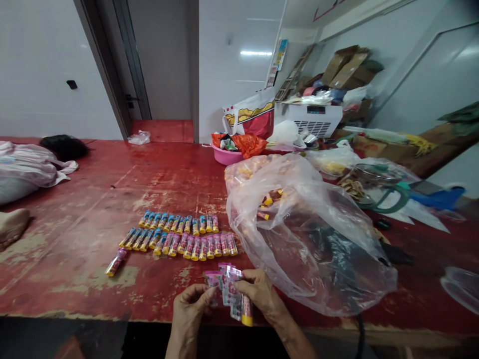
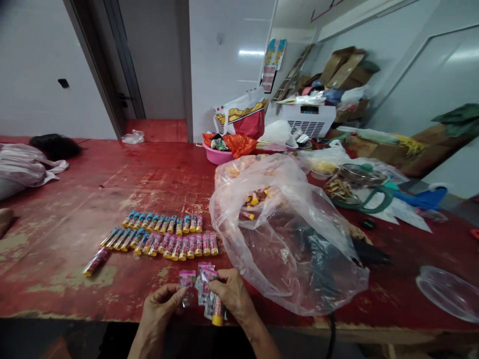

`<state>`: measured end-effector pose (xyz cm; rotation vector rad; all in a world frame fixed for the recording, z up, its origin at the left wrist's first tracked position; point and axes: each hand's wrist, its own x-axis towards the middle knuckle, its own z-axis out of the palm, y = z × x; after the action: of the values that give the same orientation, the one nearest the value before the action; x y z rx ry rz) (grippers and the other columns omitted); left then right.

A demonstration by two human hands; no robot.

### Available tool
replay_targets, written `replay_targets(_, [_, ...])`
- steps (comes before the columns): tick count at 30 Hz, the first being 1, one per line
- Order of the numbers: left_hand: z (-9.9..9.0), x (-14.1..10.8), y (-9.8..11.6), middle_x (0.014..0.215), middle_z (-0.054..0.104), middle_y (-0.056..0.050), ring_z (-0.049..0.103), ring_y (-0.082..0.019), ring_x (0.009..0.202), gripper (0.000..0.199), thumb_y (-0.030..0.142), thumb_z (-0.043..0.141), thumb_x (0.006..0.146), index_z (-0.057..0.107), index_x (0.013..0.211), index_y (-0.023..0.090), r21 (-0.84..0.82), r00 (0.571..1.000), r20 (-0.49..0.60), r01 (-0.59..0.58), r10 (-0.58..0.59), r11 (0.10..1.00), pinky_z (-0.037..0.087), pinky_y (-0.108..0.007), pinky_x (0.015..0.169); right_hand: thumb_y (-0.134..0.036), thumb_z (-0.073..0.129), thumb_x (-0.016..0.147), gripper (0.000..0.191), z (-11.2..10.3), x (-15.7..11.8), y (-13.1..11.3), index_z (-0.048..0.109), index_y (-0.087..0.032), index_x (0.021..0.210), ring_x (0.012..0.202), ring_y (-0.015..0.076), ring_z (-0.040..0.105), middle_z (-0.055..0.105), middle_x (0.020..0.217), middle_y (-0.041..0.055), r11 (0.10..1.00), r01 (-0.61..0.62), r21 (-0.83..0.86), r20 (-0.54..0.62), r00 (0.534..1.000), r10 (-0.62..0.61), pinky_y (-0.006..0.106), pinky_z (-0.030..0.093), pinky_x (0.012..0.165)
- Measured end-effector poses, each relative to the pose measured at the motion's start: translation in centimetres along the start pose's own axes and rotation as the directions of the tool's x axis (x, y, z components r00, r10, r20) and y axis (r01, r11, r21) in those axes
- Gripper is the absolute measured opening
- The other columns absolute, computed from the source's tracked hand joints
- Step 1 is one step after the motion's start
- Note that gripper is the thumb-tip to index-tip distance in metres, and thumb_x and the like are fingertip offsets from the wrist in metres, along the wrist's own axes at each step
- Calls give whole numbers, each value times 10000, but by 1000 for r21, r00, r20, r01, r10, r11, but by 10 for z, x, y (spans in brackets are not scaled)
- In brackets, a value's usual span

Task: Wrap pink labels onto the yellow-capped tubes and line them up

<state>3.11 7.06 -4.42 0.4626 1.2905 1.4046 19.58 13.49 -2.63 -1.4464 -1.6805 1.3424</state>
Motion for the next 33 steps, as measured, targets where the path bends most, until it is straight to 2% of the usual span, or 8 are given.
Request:
replay_targets(5, [-4,-1,1,592,707,-44,578,-114,466,455,436,914,430,748,722,130,-74,995,-19,97,-98,993,465,-205,469,-233,569,605,263,-7,12,-3,380,-192,427,494,102,311,336,434,-45,962,-6,-272,-168,985,-41,274,201,532])
replay_targets(10, [-3,-3,0,611,722,-69,619,-146,507,441,411,917,440,751,716,110,-127,990,-10,139,-141,982,492,-224,492,-347,602,681,178,-27,5,0,652,-185,628,576,166,496,593,570,26,947,16,-320,-182,980,-78,285,319,586])
replay_targets(14, [-1,-4,1,612,726,-65,611,-143,505,396,398,914,456,748,681,119,-143,991,-13,131,-134,981,491,-232,496,-498,545,755,362,-37,-8,3,698,-177,690,667,201,568,656,670,57,973,63,-223,-149,984,-98,295,400,634])
replay_targets(19, [5,-10,4,555,695,-26,572,-98,494,354,374,923,446,737,632,136,-130,995,19,95,-93,987,437,-188,511,-416,701,609,301,-7,-23,-1,738,-153,749,522,127,471,585,564,-2,975,-16,221,125,992,-12,238,350,510])
replay_targets(23, [5,-13,6,490,636,3,507,-70,451,345,370,922,451,706,584,136,-90,995,80,74,-67,993,378,-171,473,-354,656,643,223,13,-22,-17,722,-141,629,521,99,406,513,516,-19,973,31,228,126,990,-62,227,313,514])
replay_targets(27, [1,-12,3,562,691,-52,566,-103,487,392,369,930,421,742,648,110,-60,983,161,97,-86,993,433,-194,519,-311,634,652,194,12,-18,-30,707,-141,592,553,113,448,544,540,-4,978,114,173,154,978,-141,236,322,537])
replay_targets(30, [-2,-11,1,569,701,-87,583,-117,491,407,328,944,391,744,638,73,-60,978,184,115,-102,992,451,-202,521,-329,649,689,205,7,-17,-28,699,-145,613,583,120,472,556,578,2,970,181,163,158,966,-207,235,343,560])
replay_targets(33, [-5,-10,2,553,693,-48,583,-112,470,361,309,939,426,719,625,103,-114,986,132,113,-98,987,457,-199,489,-437,669,738,307,0,-20,-15,645,-148,640,514,97,420,495,545,-19,956,116,270,142,977,-158,217,316,488])
